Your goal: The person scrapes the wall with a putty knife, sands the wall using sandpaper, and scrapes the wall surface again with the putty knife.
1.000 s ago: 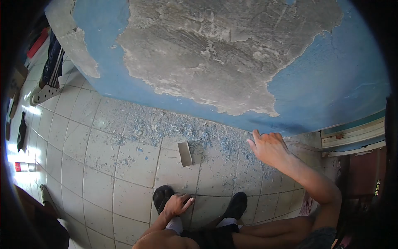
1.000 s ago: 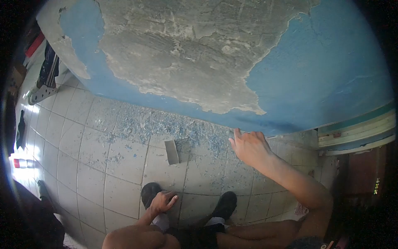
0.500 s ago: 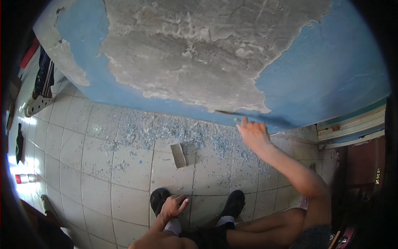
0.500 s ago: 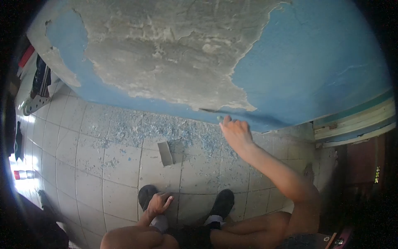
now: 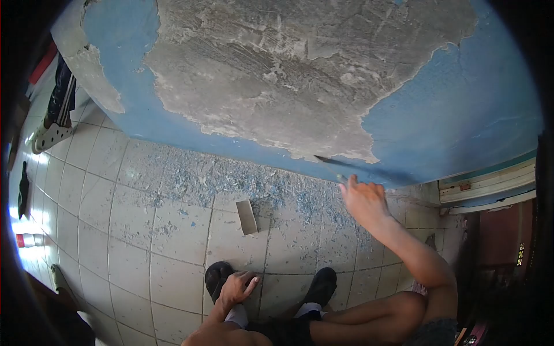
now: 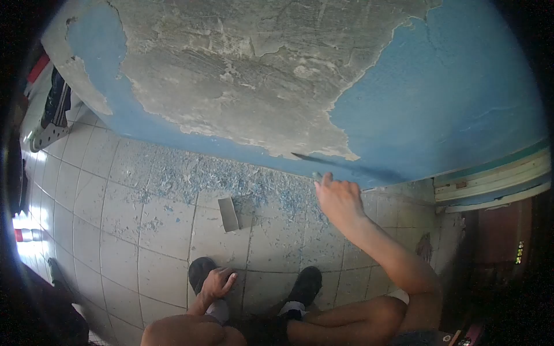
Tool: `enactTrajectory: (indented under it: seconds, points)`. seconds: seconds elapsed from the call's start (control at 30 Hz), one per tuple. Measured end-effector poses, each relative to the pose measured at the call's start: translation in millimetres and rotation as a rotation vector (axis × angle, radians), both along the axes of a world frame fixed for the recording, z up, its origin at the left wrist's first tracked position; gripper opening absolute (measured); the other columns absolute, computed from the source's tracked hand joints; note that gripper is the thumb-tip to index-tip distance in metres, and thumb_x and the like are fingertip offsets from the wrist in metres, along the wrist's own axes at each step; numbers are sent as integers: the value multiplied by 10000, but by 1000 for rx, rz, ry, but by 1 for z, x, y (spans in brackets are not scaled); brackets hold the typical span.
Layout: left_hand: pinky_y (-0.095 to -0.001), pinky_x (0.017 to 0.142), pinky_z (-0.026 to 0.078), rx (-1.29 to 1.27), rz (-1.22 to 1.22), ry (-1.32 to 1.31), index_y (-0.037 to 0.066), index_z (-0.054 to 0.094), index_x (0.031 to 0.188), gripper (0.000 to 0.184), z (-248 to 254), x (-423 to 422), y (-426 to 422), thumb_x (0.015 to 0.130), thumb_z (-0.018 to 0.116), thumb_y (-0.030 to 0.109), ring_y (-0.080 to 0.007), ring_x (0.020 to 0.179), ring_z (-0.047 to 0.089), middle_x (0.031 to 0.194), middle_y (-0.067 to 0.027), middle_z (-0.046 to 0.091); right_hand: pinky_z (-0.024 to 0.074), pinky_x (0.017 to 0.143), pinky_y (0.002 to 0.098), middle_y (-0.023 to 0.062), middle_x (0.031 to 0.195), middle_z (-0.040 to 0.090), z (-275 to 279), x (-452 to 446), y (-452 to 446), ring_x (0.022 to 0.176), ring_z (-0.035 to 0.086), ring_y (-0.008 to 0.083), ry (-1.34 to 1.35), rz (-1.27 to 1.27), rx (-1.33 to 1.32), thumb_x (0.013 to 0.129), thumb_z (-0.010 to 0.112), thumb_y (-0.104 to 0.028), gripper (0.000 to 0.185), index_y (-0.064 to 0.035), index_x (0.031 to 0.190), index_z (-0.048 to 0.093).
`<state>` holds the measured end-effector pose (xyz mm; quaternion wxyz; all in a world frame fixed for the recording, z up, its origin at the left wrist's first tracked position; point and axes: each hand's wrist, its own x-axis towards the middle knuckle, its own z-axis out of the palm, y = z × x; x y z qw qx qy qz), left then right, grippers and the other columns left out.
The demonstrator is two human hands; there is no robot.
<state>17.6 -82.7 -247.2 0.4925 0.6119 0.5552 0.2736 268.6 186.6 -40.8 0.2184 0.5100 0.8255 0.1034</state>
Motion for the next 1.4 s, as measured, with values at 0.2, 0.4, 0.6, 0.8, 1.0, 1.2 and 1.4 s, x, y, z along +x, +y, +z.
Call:
enactTrajectory:
  seconds: [0.2, 0.4, 0.6, 0.8, 1.0, 1.2, 1.4]
  points:
    - [-460, 713, 510, 2, -24, -4, 24, 672, 967, 265, -3, 3, 1, 951, 584, 273, -417, 809, 642, 849, -214, 665, 532, 627, 400, 75, 620, 657, -50, 0, 27, 616, 688, 243, -11, 92, -2, 1029, 474, -314, 440, 60, 1242, 569]
    - [-463, 681, 505, -13, 9, 23, 18, 655, 927, 252, -4, 3, -2, 944, 600, 264, -423, 784, 635, 818, -207, 653, 506, 600, 413, 88, 593, 646, 10, -19, 10, 582, 670, 259, 39, 31, -7, 1036, 455, -357, 478, 64, 1227, 576]
    - [-469, 668, 494, 10, -56, 35, 18, 628, 902, 246, -4, 5, 5, 948, 595, 257, -432, 767, 619, 810, -205, 640, 473, 572, 396, 71, 538, 619, -42, -22, 28, 517, 639, 258, 109, 83, -29, 1035, 464, -337, 449, 70, 1175, 591]
    - [-463, 694, 507, 29, -46, 36, 31, 651, 947, 257, -6, 3, -2, 955, 577, 277, -413, 777, 635, 829, -194, 659, 469, 517, 354, 30, 513, 600, -31, -19, 9, 461, 616, 231, 126, 78, 11, 1047, 432, -337, 400, 35, 1068, 579]
    - [-455, 699, 512, -7, -60, 19, 33, 666, 962, 245, -1, 4, 0, 952, 579, 263, -411, 786, 636, 830, -191, 659, 484, 580, 396, 41, 517, 603, -69, -35, 31, 497, 633, 244, 118, 97, -129, 1062, 381, -359, 485, 75, 1219, 528]
    - [-451, 699, 514, 0, -45, 14, 23, 668, 968, 247, 0, 2, 1, 950, 582, 253, -417, 781, 640, 846, -191, 669, 480, 573, 403, 49, 515, 594, -28, -30, 13, 487, 621, 265, 134, 82, -28, 1052, 408, -377, 526, 86, 1283, 507]
    - [-460, 701, 511, 17, -49, -14, 24, 664, 984, 245, -4, 1, -1, 950, 586, 253, -425, 790, 639, 847, -204, 667, 458, 459, 346, 31, 513, 588, -72, -21, 48, 440, 609, 212, 136, 311, 44, 1039, 453, -385, 481, 43, 1226, 566]
